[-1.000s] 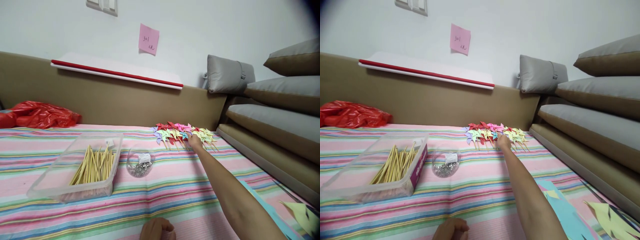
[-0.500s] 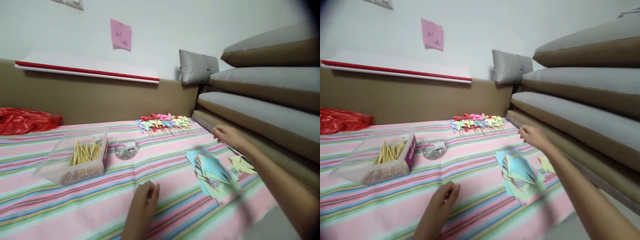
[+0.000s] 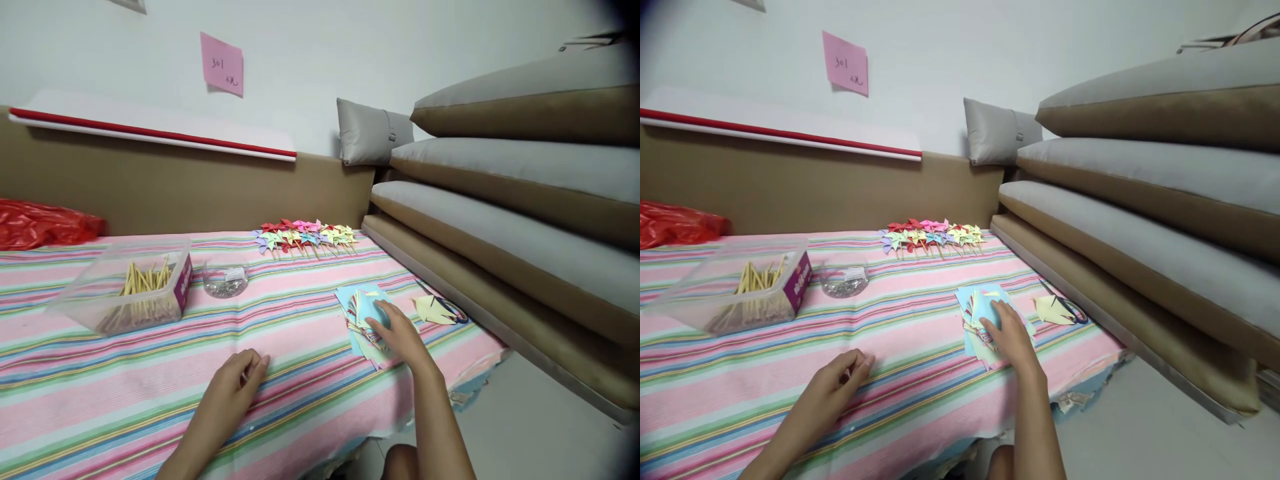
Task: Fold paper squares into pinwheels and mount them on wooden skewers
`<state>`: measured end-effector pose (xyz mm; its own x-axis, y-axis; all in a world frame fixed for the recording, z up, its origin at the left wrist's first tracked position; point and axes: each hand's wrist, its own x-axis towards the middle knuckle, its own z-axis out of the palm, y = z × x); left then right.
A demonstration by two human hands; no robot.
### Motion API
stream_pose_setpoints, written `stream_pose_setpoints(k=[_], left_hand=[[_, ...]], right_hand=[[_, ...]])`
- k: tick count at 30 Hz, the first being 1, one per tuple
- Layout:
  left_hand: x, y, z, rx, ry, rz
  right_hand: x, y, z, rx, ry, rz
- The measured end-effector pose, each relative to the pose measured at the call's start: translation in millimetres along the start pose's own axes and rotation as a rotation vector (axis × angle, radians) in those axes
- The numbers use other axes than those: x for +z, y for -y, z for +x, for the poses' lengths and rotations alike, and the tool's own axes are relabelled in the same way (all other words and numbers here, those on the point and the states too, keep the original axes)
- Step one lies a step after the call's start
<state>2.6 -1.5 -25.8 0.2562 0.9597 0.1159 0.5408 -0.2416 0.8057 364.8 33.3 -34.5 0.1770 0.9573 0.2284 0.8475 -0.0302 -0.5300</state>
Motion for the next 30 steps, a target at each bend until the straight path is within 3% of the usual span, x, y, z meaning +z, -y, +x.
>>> stream_pose_setpoints(k=[5, 12, 30], left_hand=[[-1.0, -6.2, 5.6, -0.006, 0.014, 0.007], [-3.1, -6.1, 2.0, -0.048, 0.027, 0.027], [-3.7, -5.2, 0.4, -0.011, 0.037, -0.018]], right_hand=[[-2.4, -13.4, -3.2, 0.015, 0.046, 0.029], [-4.4, -9.2, -2.4, 0.036, 0.083, 0.054], [-6.7, 1.0, -0.5, 0.053, 0.027, -0.025]])
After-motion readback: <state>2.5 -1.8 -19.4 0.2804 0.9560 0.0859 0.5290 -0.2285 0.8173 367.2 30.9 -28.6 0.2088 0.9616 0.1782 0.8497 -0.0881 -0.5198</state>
